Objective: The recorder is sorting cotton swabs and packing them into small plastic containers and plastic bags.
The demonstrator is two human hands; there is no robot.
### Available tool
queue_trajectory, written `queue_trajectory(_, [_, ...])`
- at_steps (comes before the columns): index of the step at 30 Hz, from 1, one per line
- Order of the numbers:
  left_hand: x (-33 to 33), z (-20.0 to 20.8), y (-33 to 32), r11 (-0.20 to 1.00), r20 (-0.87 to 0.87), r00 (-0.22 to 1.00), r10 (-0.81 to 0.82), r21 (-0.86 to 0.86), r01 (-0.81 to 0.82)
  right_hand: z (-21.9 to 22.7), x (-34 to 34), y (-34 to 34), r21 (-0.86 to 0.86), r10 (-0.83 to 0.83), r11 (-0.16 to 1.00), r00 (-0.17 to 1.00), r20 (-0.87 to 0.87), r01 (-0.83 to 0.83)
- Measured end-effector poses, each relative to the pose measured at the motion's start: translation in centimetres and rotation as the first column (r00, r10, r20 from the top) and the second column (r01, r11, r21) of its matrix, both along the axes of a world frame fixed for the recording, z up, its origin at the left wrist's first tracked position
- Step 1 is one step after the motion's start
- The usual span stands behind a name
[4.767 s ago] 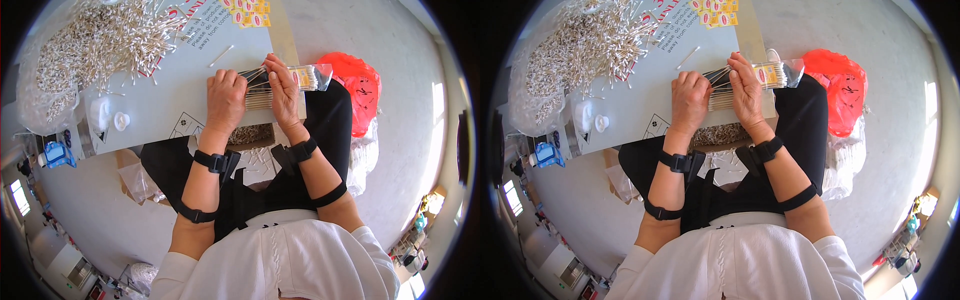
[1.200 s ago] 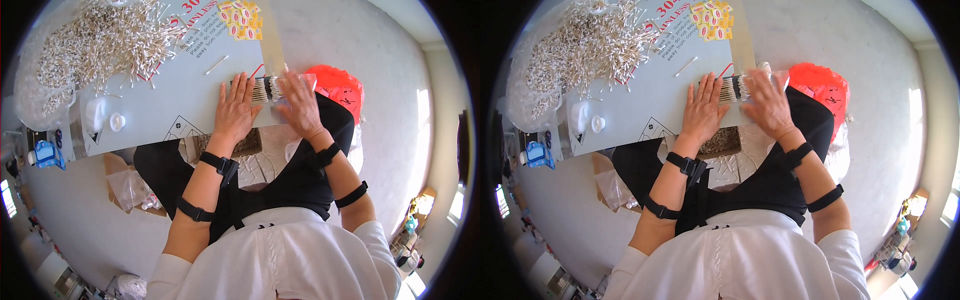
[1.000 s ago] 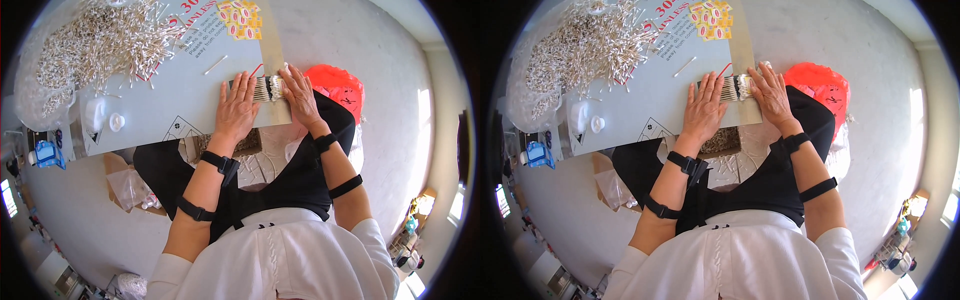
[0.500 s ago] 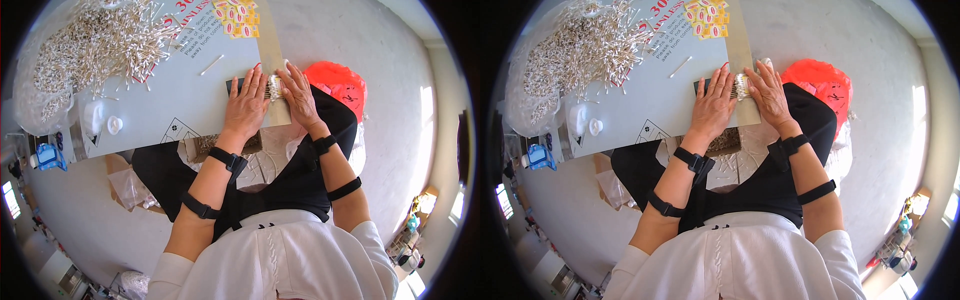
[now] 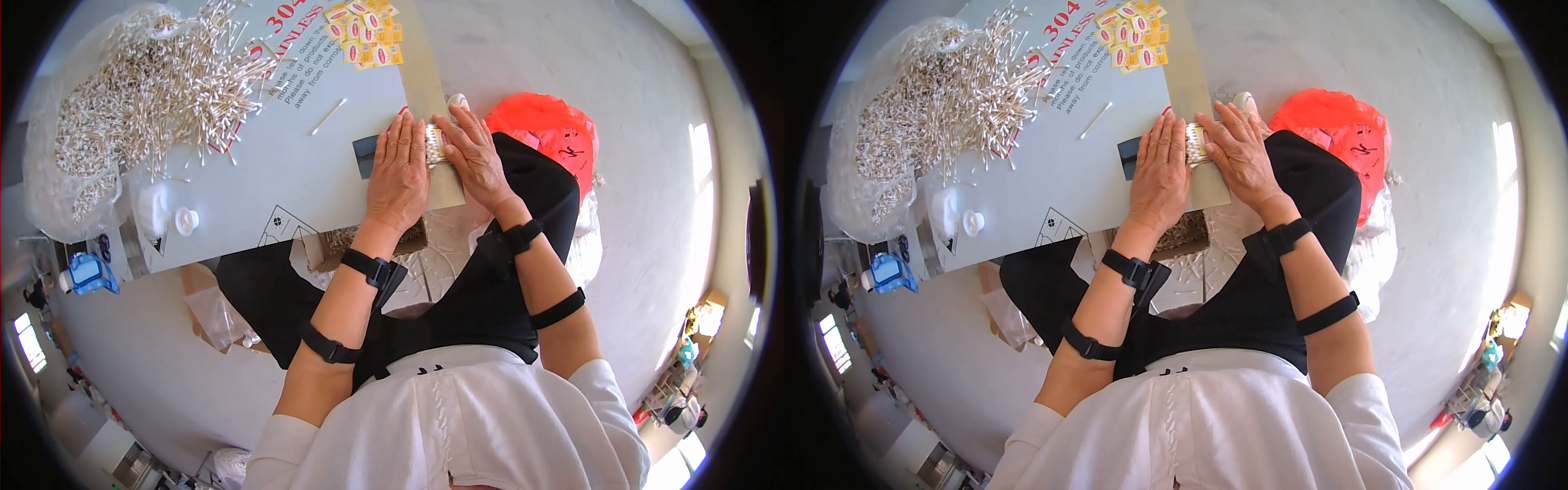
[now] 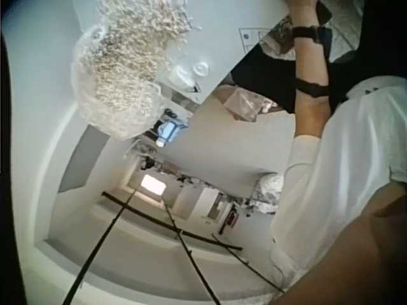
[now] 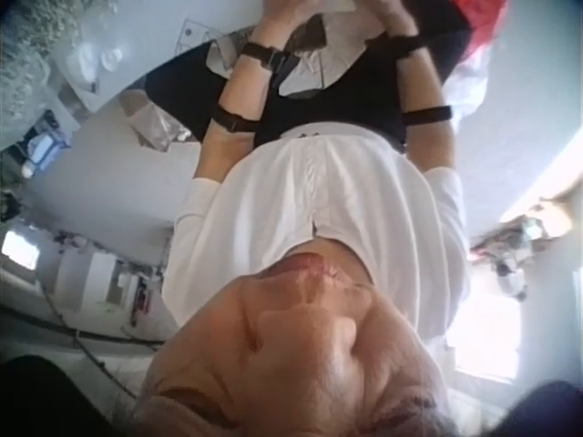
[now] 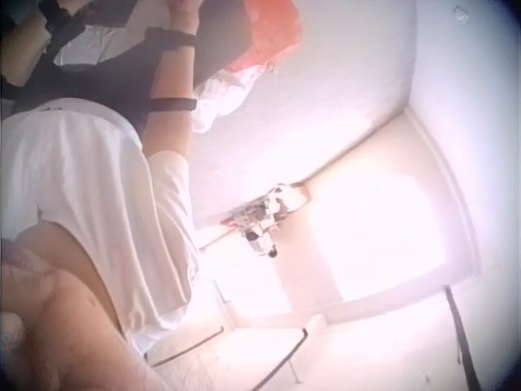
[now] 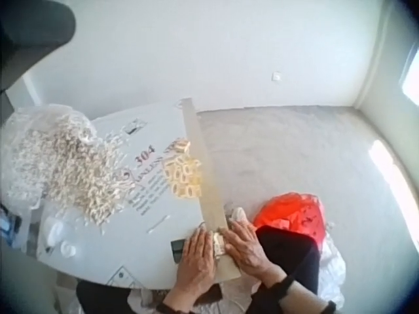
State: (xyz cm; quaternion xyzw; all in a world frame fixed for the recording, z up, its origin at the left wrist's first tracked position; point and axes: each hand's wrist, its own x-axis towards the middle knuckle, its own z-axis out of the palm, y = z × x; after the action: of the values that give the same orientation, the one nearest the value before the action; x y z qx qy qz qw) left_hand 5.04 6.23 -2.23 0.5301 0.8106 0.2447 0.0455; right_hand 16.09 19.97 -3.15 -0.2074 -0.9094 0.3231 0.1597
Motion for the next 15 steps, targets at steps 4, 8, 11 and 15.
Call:
queue_trajectory(4, [-0.2,-0.1,0.0,0.997,0.093,0.995,-0.029,0.076,0.022,0.1,0.2,0.0,0.053,-0.089,0.995,0.996,-0.015,0.089])
queue_trajectory(8, [-0.2,0.3,-0.1,0.921,0.402,0.915,0.033,0.343,-0.184,-0.2,0.0,-0.1,-0.510,-0.508,0.789,0.830,-0.229,0.342])
queue_trajectory(11, [0.2,0.3,1.1,0.833,0.566,0.823,0.039,0.436,-0.340,-2.0,-0.2,0.5,-0.987,-0.776,0.161,0.615,-0.141,-0.023])
queue_trajectory(15, [0.2,0.2,1.4,0.821,0.636,0.769,0.063,0.405,-0.403,-1.7,-1.8,-0.7,-0.964,-0.778,-0.101,0.623,-0.077,-0.245])
